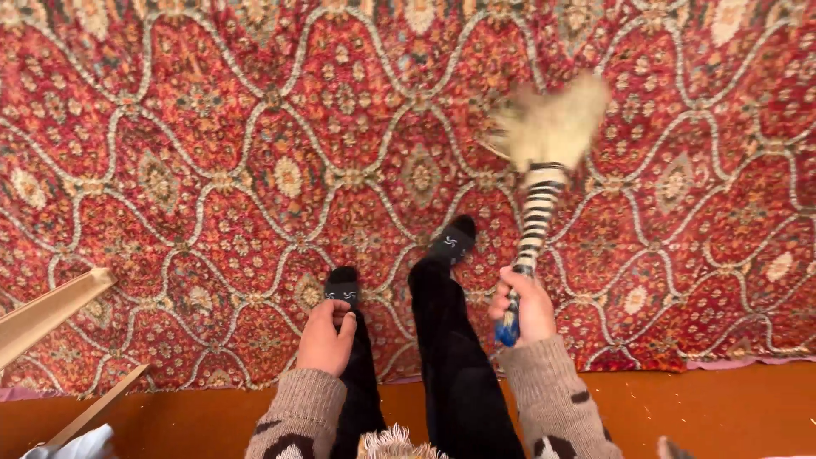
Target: Sweeping a patterned rug on a balcony using a hand broom.
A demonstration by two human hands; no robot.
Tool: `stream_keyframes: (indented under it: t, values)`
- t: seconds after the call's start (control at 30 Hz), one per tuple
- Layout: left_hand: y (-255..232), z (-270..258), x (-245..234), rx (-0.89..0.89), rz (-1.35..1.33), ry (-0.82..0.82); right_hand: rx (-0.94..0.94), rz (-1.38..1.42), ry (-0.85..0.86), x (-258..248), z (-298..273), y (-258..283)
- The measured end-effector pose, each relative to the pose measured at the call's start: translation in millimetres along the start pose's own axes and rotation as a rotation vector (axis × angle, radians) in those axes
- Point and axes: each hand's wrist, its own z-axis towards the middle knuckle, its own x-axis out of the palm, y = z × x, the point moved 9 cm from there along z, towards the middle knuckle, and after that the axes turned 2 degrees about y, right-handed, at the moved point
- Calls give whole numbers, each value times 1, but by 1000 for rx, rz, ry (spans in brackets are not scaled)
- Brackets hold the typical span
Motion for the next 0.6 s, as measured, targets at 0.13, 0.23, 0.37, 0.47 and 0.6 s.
stream_keyframes:
  t: [0.13,0.23,0.37,0.47,0.6]
  values:
    - [-74,-12,20,46,25,8,-194,94,-289,-3,-34,67]
    - [-119,-18,32,91,84,0,-70,-122,-184,19,-49,61]
    - [-178,-28,19,-1,244,-67,182,-470,74,81,-29,37]
    - [-162,-20,1,-197,52,-191,235,-782,177,99,-5,84]
    - [-182,-17,-10,-286,142,-108,137,-582,91,1,35,188]
